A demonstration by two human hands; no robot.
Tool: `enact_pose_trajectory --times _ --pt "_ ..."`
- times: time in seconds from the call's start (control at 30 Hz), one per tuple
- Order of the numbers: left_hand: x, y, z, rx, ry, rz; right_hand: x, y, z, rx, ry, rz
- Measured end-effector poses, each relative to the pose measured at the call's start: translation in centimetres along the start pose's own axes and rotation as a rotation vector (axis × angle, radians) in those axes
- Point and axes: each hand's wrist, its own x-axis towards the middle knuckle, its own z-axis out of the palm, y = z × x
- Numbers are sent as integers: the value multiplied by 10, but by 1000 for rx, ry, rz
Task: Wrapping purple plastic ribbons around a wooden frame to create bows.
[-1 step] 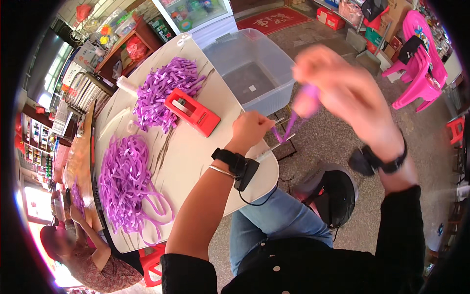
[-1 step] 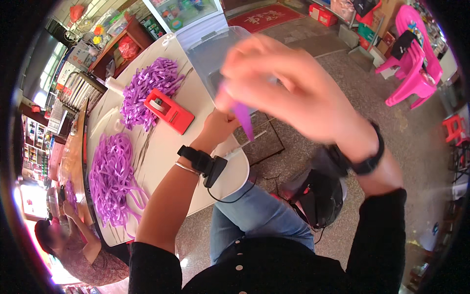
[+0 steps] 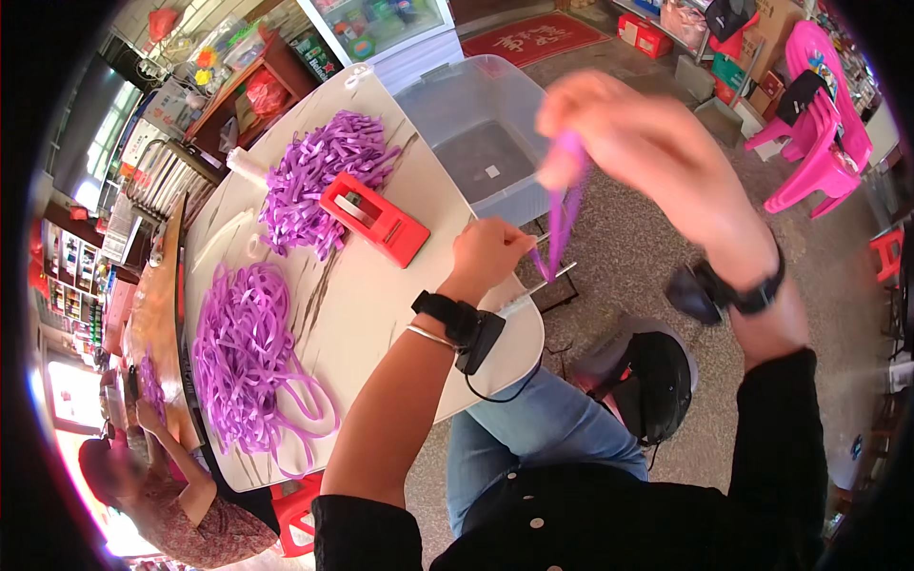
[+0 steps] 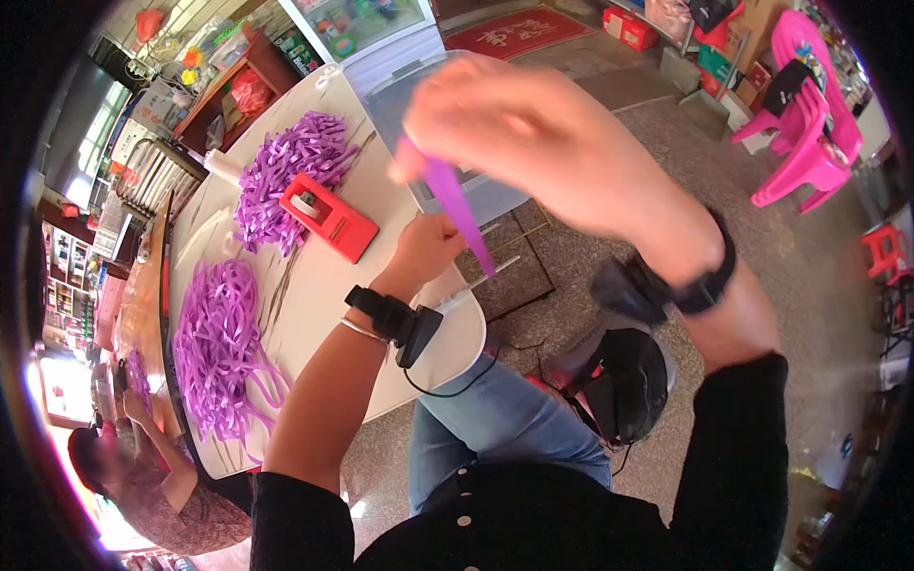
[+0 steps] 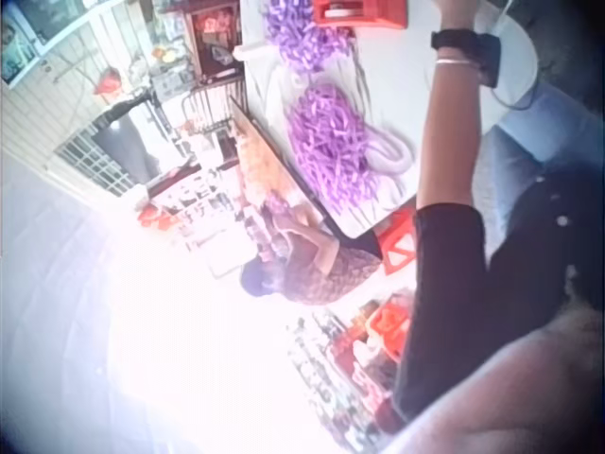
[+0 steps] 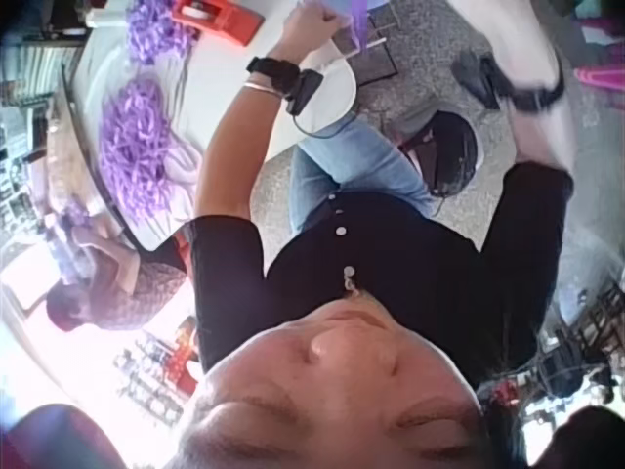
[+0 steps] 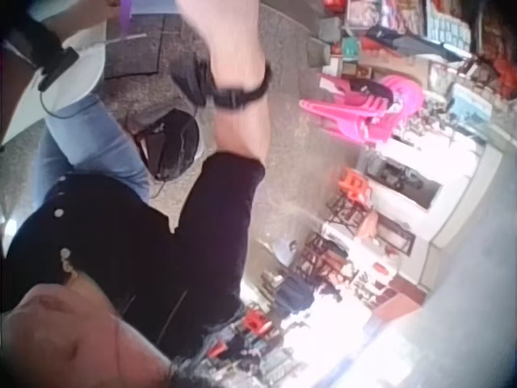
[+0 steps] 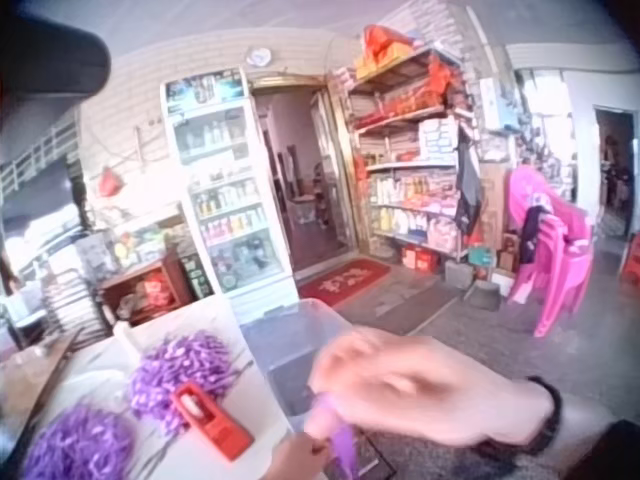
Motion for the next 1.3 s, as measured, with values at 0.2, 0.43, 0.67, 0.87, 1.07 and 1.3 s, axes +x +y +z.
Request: enact_pose_trajectory --times 0.2,0.43,0.67,0.87,1.07,1.3 --pt "-2 6 0 57 23 -10 82 114 10 250 16 319" --pt "-2 -7 10 -5 148 219 79 243 44 589 -100 648" --pt "-3 -10 14 -118 254 166 46 288 75 667 -65 801" --pt "-5 -6 5 -201 311 230 4 316 96 580 -93 853" --pt "-4 -2 8 -284 200 174 -79 366 123 551 -96 669" --pt "-7 -1 -2 -154 113 147 -168 277 134 548 -78 1102"
